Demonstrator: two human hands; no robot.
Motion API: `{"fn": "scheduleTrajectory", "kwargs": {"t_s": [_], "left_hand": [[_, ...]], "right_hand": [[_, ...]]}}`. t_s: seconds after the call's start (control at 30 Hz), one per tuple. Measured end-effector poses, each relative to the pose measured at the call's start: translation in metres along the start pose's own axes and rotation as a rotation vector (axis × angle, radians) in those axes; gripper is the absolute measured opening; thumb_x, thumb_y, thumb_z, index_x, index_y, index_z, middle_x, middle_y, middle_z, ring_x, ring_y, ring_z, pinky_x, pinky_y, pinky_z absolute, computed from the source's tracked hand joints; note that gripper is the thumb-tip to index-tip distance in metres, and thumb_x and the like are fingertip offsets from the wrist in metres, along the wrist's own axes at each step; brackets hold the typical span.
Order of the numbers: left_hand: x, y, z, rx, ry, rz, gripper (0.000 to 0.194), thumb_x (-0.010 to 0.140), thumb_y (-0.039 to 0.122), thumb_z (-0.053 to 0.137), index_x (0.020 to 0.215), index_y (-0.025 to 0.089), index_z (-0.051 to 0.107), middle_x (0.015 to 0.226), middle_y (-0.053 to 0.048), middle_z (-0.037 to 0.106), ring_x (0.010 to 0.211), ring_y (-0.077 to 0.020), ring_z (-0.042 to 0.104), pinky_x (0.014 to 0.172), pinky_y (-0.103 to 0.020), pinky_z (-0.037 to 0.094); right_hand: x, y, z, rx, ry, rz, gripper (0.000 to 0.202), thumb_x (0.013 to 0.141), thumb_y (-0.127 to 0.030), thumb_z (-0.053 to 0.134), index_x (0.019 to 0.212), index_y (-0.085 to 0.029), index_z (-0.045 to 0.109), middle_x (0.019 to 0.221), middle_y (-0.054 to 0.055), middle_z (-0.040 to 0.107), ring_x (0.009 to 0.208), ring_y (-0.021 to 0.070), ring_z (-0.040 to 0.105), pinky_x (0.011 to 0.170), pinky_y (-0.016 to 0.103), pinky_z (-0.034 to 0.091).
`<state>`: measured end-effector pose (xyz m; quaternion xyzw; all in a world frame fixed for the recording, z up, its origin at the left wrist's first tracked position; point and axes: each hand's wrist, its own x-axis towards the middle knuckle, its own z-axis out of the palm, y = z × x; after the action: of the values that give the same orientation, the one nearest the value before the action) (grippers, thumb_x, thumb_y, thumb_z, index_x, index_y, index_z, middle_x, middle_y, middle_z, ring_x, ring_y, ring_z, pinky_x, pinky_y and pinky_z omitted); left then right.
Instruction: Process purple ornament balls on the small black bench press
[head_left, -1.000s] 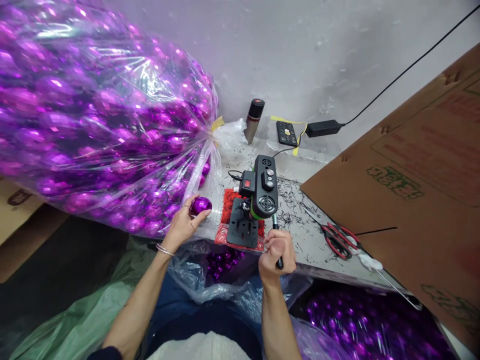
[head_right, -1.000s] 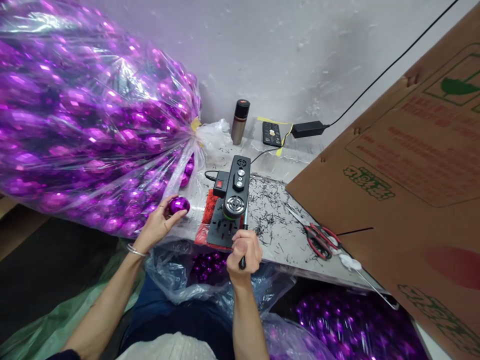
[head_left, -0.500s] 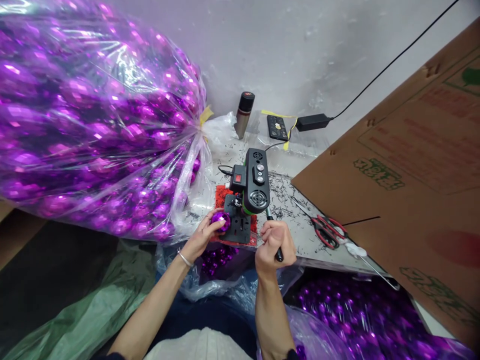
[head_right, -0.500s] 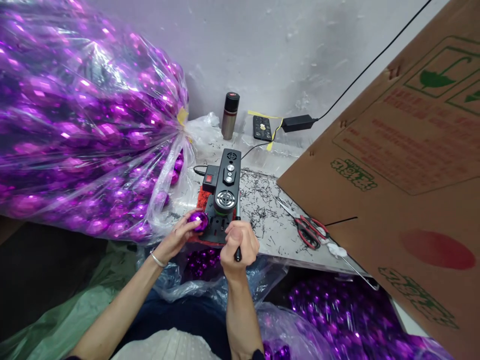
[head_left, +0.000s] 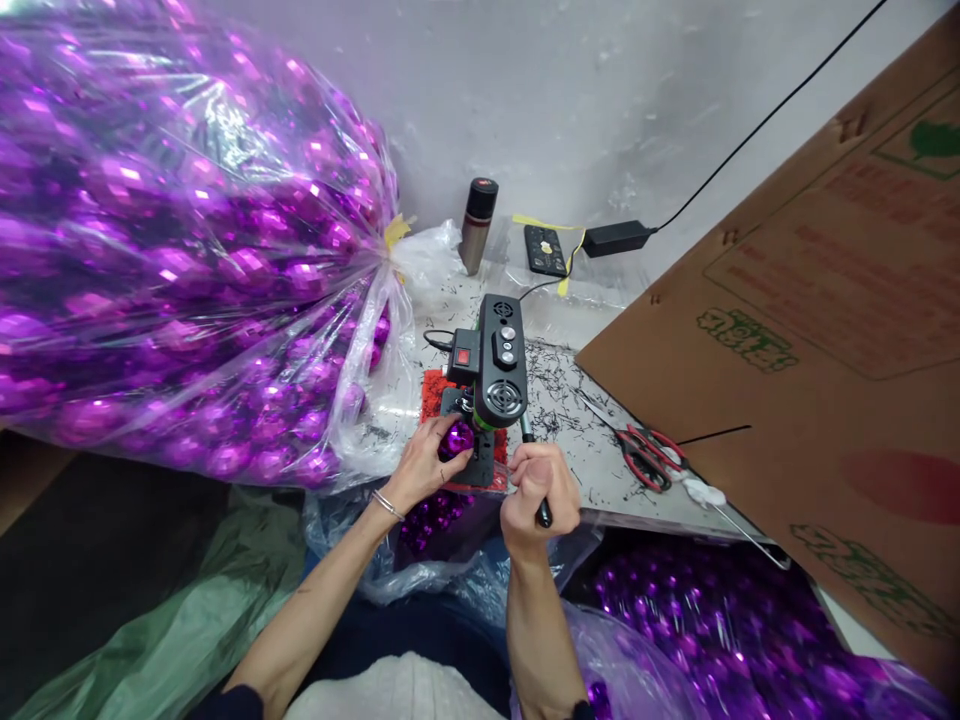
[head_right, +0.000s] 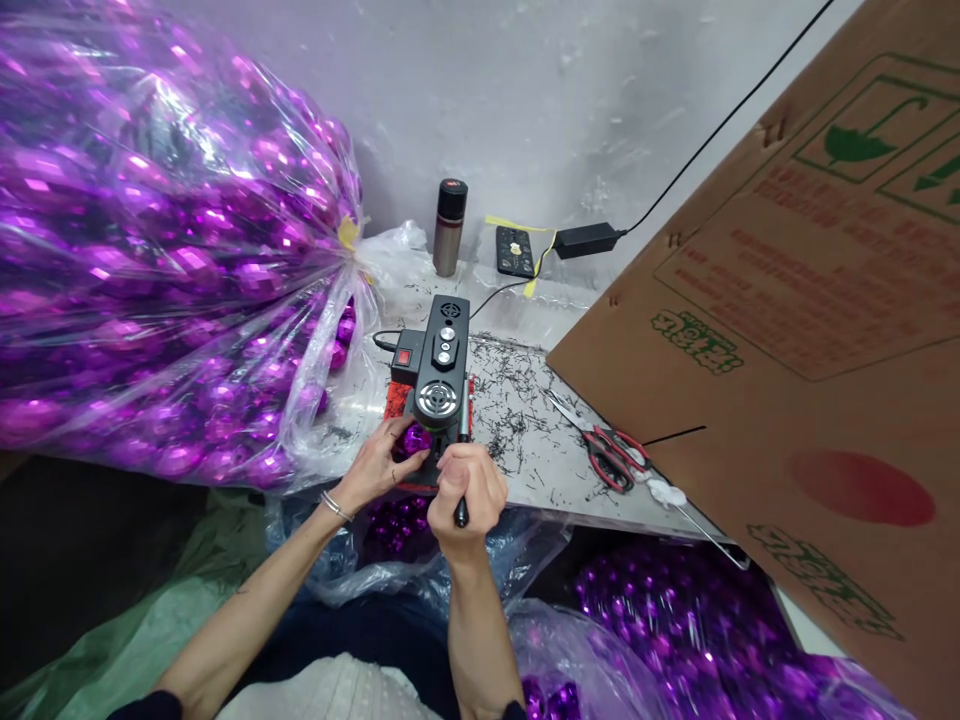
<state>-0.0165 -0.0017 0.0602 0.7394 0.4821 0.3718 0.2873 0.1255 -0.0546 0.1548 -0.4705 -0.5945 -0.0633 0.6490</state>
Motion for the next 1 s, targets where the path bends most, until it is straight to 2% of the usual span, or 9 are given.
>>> {"fn": "scheduleTrajectory", "kwargs": {"t_s": [0.1,0.2,0.4,0.57,0.77,1.0], "left_hand": [[0.004,-0.001,-0.003,-0.011,-0.056,-0.055,0.056,0.087,0.042,0.078,0.135,0.022,0.056,0.121,-0.010,0.073,0.110,-0.0287,0.073,0.096,-0.043,0.059],[0.007,-0.001,-0.005,-0.009,-0.088,-0.053,0.054,0.086,0.046,0.079,0.129,0.021,0.059,0.116,-0.009,0.075,0.106,-0.0293,0.074,0.092,-0.043,0.060],[0.005,-0.006,0.006,-0.016,0.007,0.051,0.048,0.090,0.046,0.077,0.128,0.020,0.063,0.118,-0.011,0.075,0.112,-0.0295,0.072,0.097,-0.043,0.059],[0.001,-0.014,0.016,-0.028,0.093,0.079,0.055,0.090,0.043,0.079,0.136,0.021,0.060,0.127,-0.012,0.073,0.117,-0.0285,0.071,0.100,-0.044,0.059],[0.001,-0.017,0.014,0.019,0.072,0.163,0.057,0.090,0.045,0.078,0.140,0.024,0.059,0.130,-0.012,0.071,0.122,-0.0294,0.069,0.104,-0.047,0.057],[-0.004,-0.018,0.035,-0.030,0.094,0.086,0.063,0.088,0.047,0.079,0.142,0.023,0.056,0.132,-0.013,0.069,0.124,-0.0312,0.067,0.107,-0.050,0.055]], "right_hand": [[0.000,0.000,0.000,0.009,-0.001,-0.005,0.032,0.101,-0.013,0.045,0.071,-0.023,0.048,0.063,-0.004,0.052,0.060,0.0115,0.056,0.057,0.027,0.042],[0.001,0.000,0.000,0.011,-0.005,-0.016,0.031,0.101,-0.012,0.046,0.072,-0.023,0.048,0.063,-0.004,0.051,0.060,0.0111,0.056,0.057,0.026,0.042],[-0.001,0.001,-0.001,-0.007,-0.011,-0.016,0.031,0.101,-0.013,0.045,0.072,-0.023,0.048,0.064,-0.004,0.052,0.060,0.0113,0.057,0.057,0.027,0.042],[-0.001,0.000,0.000,0.002,0.002,-0.008,0.032,0.102,-0.014,0.046,0.071,-0.023,0.050,0.062,-0.003,0.053,0.059,0.0119,0.057,0.056,0.027,0.042],[0.000,-0.001,0.000,0.012,0.014,-0.012,0.032,0.102,-0.014,0.046,0.071,-0.022,0.050,0.062,-0.004,0.052,0.058,0.0113,0.055,0.055,0.027,0.041],[-0.003,0.000,-0.003,0.002,-0.030,-0.009,0.029,0.102,-0.015,0.045,0.074,-0.023,0.051,0.065,-0.003,0.054,0.060,0.0120,0.056,0.057,0.028,0.043]]}}
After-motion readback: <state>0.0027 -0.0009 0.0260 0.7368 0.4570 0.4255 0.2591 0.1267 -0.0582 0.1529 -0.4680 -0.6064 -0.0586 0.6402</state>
